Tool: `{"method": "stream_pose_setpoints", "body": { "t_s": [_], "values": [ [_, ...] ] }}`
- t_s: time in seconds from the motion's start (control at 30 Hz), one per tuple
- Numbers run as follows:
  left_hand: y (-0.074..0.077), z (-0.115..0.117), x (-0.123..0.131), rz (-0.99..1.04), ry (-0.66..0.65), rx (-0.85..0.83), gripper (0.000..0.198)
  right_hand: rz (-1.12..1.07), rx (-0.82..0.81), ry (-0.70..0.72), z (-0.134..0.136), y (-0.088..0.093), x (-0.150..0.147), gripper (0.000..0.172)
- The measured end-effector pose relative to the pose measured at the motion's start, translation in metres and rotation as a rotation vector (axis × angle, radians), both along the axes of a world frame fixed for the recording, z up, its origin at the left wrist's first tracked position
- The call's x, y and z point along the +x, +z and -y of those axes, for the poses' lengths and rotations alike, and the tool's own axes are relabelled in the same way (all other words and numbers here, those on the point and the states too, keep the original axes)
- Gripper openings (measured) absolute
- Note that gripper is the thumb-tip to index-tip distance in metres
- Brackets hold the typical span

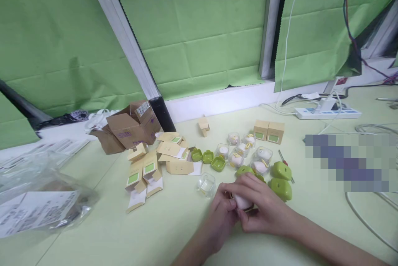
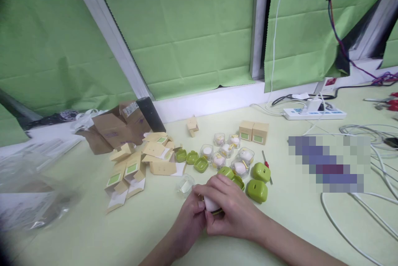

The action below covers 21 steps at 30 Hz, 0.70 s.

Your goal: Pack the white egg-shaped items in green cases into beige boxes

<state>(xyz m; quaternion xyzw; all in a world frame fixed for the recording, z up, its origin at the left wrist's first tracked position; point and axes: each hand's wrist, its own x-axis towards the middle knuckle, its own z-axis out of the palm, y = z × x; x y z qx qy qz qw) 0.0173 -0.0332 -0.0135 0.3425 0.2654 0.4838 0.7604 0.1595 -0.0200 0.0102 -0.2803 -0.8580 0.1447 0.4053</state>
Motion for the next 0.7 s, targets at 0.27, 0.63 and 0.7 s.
{"method": "stream_pose_setpoints", "body": {
  "t_s": [0.27, 0.63, 0.7],
  "values": [
    [0.010, -0.001, 0.000, 0.026, -0.018, -0.010, 0.013, 0.029, 0.116, 0.010, -0.004, -0.003, 0.002, 0.059],
    [0.002, -0.003, -0.002, 0.078, -0.027, -0.081, 0.032, 0.010, -0.135, 0.083, -0.003, -0.004, 0.004, 0.055],
    [0.004, -0.003, -0.001, 0.065, -0.001, -0.080, 0.031, 0.026, -0.136, 0.091, -0.004, -0.006, 0.004, 0.055]
  ]
}}
